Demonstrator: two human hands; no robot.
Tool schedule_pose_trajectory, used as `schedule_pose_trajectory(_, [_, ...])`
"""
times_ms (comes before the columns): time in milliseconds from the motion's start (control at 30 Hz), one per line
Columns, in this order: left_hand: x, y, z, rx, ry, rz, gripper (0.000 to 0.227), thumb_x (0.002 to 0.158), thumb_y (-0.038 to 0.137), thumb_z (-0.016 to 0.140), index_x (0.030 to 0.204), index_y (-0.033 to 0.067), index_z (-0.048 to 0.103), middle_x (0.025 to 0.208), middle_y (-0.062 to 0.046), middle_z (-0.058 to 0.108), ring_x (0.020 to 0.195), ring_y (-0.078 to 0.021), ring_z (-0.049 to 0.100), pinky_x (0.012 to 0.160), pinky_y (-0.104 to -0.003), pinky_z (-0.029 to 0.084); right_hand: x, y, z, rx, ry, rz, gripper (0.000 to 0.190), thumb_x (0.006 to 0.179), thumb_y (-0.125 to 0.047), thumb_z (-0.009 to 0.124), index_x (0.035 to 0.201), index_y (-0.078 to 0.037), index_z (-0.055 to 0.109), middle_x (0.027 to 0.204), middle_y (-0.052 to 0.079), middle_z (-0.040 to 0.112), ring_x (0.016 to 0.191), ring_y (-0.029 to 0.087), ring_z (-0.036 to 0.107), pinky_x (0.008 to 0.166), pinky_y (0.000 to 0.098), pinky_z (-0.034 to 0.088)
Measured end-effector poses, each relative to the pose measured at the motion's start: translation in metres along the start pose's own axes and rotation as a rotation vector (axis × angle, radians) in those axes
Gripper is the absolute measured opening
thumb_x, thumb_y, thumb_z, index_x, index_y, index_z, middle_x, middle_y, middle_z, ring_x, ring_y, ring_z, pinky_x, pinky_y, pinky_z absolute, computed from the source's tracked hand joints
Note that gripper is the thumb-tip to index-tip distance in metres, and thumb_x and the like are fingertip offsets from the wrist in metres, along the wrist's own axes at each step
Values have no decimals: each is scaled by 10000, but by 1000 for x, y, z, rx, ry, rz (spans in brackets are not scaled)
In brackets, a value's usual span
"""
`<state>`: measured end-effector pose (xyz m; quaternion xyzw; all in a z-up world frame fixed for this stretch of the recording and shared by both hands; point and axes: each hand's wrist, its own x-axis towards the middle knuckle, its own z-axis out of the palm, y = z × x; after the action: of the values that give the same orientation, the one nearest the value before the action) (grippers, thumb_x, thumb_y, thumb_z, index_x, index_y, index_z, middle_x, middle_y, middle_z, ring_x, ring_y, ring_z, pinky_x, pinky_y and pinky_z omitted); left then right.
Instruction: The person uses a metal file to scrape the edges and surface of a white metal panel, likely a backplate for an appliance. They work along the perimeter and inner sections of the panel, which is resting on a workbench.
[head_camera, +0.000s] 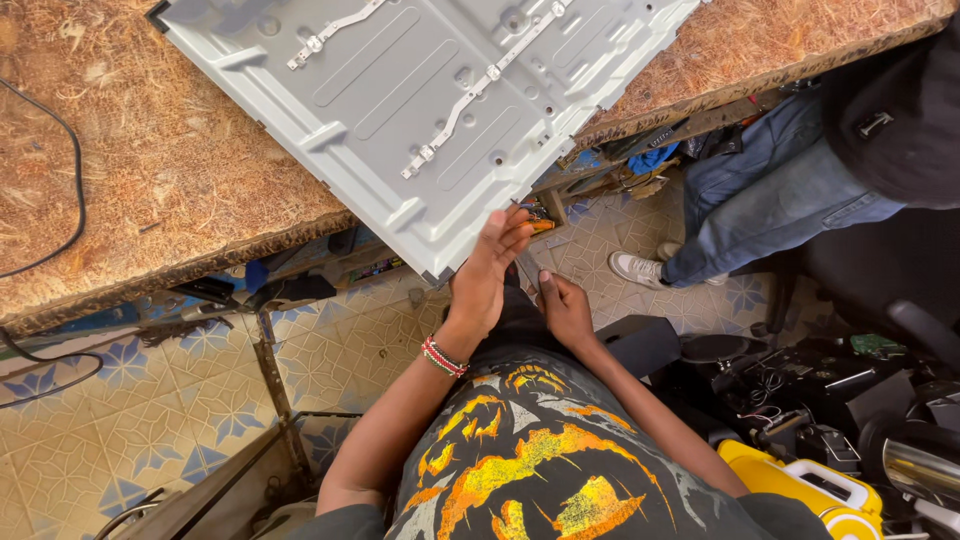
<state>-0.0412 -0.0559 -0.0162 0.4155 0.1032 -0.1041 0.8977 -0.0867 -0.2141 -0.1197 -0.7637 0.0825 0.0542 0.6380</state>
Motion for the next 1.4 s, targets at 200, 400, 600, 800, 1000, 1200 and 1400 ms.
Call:
schedule_pose_trajectory(200, [5, -19, -12, 45, -3, 66, 598, 1114, 421, 464, 1531, -8, 460, 1334, -125, 588, 1195, -213, 565, 1160, -428, 362, -1, 19, -3, -23, -15, -13, 528, 1142, -289, 474, 649, -126, 571, 465, 18, 495, 399, 113, 445, 479, 245, 389])
schedule_pose_trajectory(400, [8, -25, -21, 28, -8, 33, 602, 1111, 409, 471, 1557, 7, 431, 1218, -73, 623, 1000, -123, 597, 1070, -394, 427, -2, 16, -5, -22, -15, 3, 506, 1143, -285, 472, 680, -123, 595, 474, 16, 501, 386, 106, 465, 466, 231, 393])
schedule_pose_trajectory(600, [7, -18, -12, 52, 6, 44, 610, 1097, 418, 488, 1551, 13, 449, 1240, -77, 621, 975, -124, 595, 1049, -392, 430, 3, 29, -5, -26, -27, 9, 489, 1143, -284, 475, 705, -117, 617, 487, 22, 517, 381, 110, 496, 459, 231, 407])
schedule_pose_trajectory(800, [11, -5, 11, 164, 234, 158, 488, 938, 326, 792, 1264, -26, 703, 945, -111, 718, 817, -110, 634, 886, -303, 469, -1, 4, -2, -25, -30, 17, 475, 1138, -271, 483, 714, -113, 626, 494, 29, 522, 384, 114, 503, 452, 221, 399])
schedule_pose_trajectory(1000, [23, -15, 8, 128, 306, 192, 427, 838, 273, 891, 1138, 1, 756, 999, -106, 762, 858, -144, 715, 774, -276, 560, 0, 5, -5, -16, -19, 32, 474, 1138, -257, 475, 711, -110, 623, 490, 25, 517, 378, 111, 506, 443, 221, 400])
schedule_pose_trajectory(1200, [24, -17, 2, 111, 318, 215, 232, 861, 140, 870, 1030, 28, 756, 912, -44, 708, 779, -110, 668, 665, -224, 576, 0, 19, -8, -21, -11, 42, 466, 1141, -265, 467, 745, -98, 646, 482, 21, 511, 368, 115, 511, 424, 222, 398])
schedule_pose_trajectory(1400, [35, -28, -5, 70, 181, 161, 369, 904, 253, 838, 1123, -33, 753, 853, -74, 702, 826, -108, 654, 787, -311, 556, 4, 27, -9, -15, -25, 44, 485, 1135, -262, 472, 702, -103, 623, 472, 25, 505, 361, 113, 495, 416, 215, 383])
